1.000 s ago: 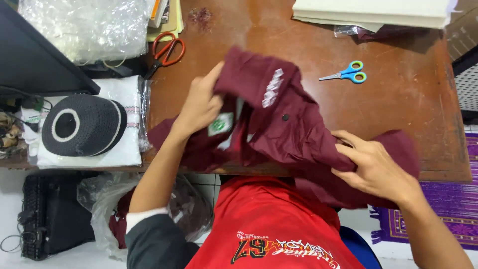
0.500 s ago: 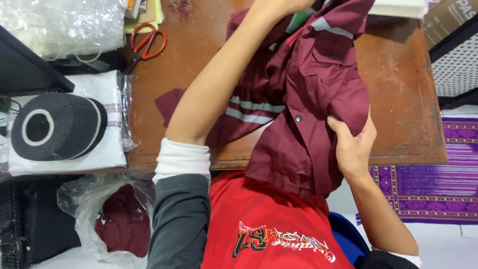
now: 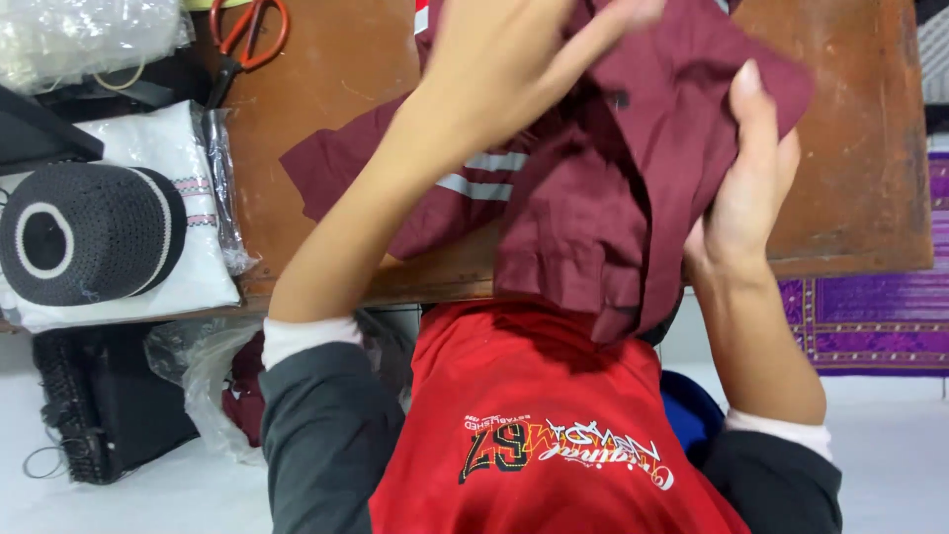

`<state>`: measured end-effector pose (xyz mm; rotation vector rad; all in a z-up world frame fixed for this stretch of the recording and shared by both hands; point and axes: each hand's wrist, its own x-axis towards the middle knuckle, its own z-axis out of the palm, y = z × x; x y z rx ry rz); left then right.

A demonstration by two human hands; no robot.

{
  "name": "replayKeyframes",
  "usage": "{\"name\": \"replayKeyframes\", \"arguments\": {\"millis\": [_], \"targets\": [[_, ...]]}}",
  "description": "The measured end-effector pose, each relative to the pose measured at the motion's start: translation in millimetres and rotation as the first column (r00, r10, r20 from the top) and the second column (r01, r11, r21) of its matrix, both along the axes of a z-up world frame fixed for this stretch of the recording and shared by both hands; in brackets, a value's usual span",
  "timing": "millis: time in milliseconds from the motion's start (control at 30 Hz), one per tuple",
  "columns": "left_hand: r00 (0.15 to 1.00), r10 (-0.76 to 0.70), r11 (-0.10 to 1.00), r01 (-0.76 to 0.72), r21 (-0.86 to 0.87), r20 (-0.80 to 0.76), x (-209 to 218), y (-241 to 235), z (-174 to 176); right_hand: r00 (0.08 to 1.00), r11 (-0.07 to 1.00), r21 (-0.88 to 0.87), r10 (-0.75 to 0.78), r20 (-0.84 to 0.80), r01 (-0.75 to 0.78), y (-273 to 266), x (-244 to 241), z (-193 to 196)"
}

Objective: The person uses scissors to cut threads on a maroon jacket laid on a table, then buttons the jacket and zips the front closure. The person also turns the jacket over to inspect the back and smooths the fabric.

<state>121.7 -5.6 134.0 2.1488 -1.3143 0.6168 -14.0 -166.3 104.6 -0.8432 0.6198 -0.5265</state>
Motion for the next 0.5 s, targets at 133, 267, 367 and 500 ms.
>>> {"name": "replayKeyframes", "arguments": {"millis": [133, 267, 367, 500], "targets": [[0.838, -0.182, 0.979, 0.204, -0.015, -0.514, -75, 76, 23, 0.992, 0.996, 0.035, -0.084, 0.093, 0.081, -1, 27, -9], [0.704, -0.007, 0.999, -0.029, -0.038, -0.71, -113, 107, -62, 0.997, 0.994, -0.102, -0.02, 0.068, 0.027, 8, 41, -24], [0.823, 0.062, 0.933, -0.249, -0.259, -0.565, -117, 108, -114, 0.952, 0.793, -0.606, 0.233, 0.199, -0.067, 5, 41, -56], [0.659, 0.168, 0.705, -0.6, -0.378, -0.733, -101, 100, -121, 0.923, 0.124, -0.941, 0.272, -0.273, -0.315, -22, 16, -40]]}}
